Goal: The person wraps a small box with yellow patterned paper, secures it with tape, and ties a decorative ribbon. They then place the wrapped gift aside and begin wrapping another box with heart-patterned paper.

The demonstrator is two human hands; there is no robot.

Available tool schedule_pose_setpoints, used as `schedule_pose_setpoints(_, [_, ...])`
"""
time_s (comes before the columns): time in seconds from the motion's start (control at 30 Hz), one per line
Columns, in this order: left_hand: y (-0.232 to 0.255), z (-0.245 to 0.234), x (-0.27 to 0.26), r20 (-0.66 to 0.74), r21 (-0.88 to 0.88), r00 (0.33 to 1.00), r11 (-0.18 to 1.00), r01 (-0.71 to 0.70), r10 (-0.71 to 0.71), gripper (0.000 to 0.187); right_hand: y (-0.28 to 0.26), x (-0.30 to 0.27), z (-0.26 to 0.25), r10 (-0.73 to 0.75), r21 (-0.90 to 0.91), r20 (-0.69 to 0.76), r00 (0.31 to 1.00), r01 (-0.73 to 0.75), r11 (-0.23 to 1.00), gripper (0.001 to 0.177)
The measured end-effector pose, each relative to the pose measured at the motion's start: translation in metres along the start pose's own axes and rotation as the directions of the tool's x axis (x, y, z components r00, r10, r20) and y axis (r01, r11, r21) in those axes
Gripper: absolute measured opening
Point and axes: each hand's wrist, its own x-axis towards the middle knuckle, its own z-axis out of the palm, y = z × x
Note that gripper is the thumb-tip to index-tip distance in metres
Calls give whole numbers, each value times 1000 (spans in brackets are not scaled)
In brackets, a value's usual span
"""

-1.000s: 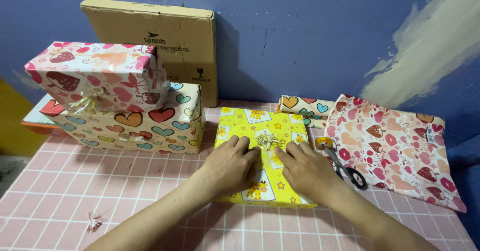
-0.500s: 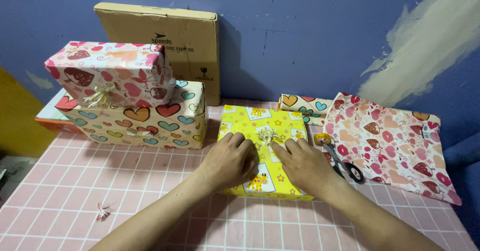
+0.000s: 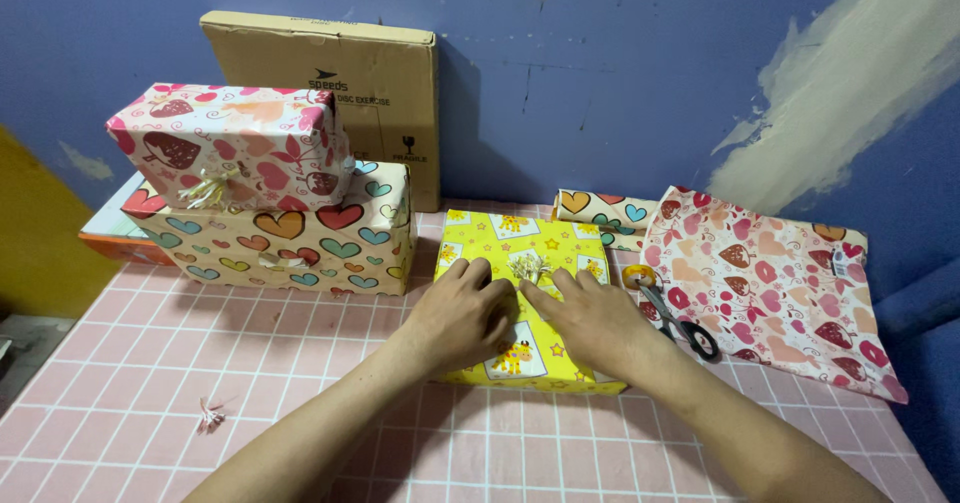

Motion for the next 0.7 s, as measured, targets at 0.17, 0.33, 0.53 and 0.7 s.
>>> schedule_pose_setpoints(0.17, [0,1,1,-13,-14,1000,1000,-16,16,36,-3,1,-5,18,77,25,1000,-20,997,79])
schedule_pose_setpoints(0.33, [0,2,1,4,-4,1000,1000,-2,2,38,-2,1,-6,55,128,97,994,-67,989,82])
schedule_pose_setpoints(0.53, [0,0,2,26,-4,1000,1000,-2,2,49,2,-2,11,22,146,-47,999,-15,989,74])
schedule_pose_setpoints(0.7, [1,-1,3,37,3,999,1000,-22,22,47,8,-5,28,-10,145,-206,978,40,989,67])
